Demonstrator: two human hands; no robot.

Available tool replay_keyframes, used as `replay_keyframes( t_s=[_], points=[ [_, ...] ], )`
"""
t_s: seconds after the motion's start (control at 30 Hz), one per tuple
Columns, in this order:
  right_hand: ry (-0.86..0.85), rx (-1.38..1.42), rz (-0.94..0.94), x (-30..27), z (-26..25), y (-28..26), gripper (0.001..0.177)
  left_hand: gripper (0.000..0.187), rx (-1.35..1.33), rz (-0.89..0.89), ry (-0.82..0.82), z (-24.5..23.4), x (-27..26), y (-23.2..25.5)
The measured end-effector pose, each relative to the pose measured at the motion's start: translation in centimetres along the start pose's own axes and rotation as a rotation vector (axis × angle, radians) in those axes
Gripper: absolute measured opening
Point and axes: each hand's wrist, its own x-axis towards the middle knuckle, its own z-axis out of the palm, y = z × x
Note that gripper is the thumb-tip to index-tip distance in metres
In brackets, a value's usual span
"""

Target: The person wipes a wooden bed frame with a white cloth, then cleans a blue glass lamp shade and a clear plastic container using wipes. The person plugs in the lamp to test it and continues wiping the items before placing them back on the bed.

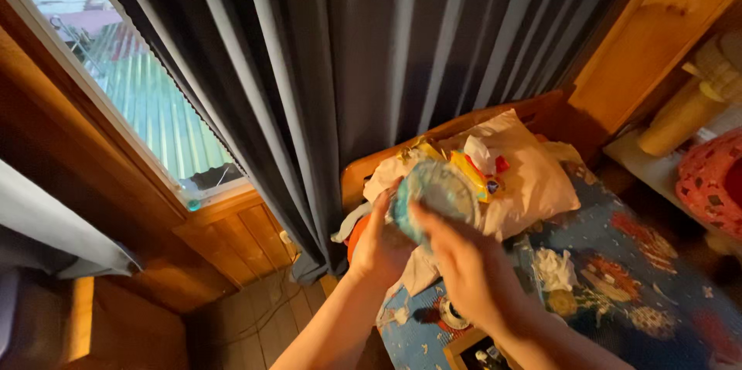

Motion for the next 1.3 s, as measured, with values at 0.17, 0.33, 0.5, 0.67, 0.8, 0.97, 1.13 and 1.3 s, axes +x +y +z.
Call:
replay_keyframes(
  t_s=[0.17, 0.33, 0.5, 0.67, 0.8, 0.97, 1.13, 1.3],
  points=[
    [-0.364, -0.078, -0.085, 0.4, -4.3, 3.0, 0.024, 0.064, -0.022, 0.000, -0.022, -1.5, -0.9, 0.9],
    [-0.102, -0.302, -0.585, 4.5, -8.9, 1.0, 0.028, 0.059, -0.071, -0.104, -0.003, -2.7, -0.7, 1.3],
    [-0.386, -0.378, -0.781, 7.0, -5.6, 0.2, 0.037, 0.061, 0.002, -0.202, 0.008, -3.4, -0.4, 0.8],
    [-0.386, -0.352, -0.375, 4.6, -4.9, 2.4, 0.033, 0.063, 0.035, -0.033, -0.101, -3.2, -0.5, 1.7],
    [-0.258, -0.221, -0.054, 4.4, -6.1, 3.6, 0.023, 0.064, 0.081, -0.037, 0.014, -2.0, -0.8, 2.2],
    [-0.345, 0.023, 0.334, 6.1, -6.2, 4.9, 0.020, 0.065, 0.181, -0.229, -0.016, -2.8, -0.3, 2.7],
    [-0.703, 0.592, 0.126, 7.9, -6.3, 2.8, 0.010, 0.052, 0.248, -0.480, -0.128, -5.0, 1.6, 2.0],
    [-1.086, 0.812, 0.229, 8.3, -6.0, 2.0, 0.010, 0.046, 0.312, -0.601, -0.170, -6.0, 2.6, 0.7]
  ],
)
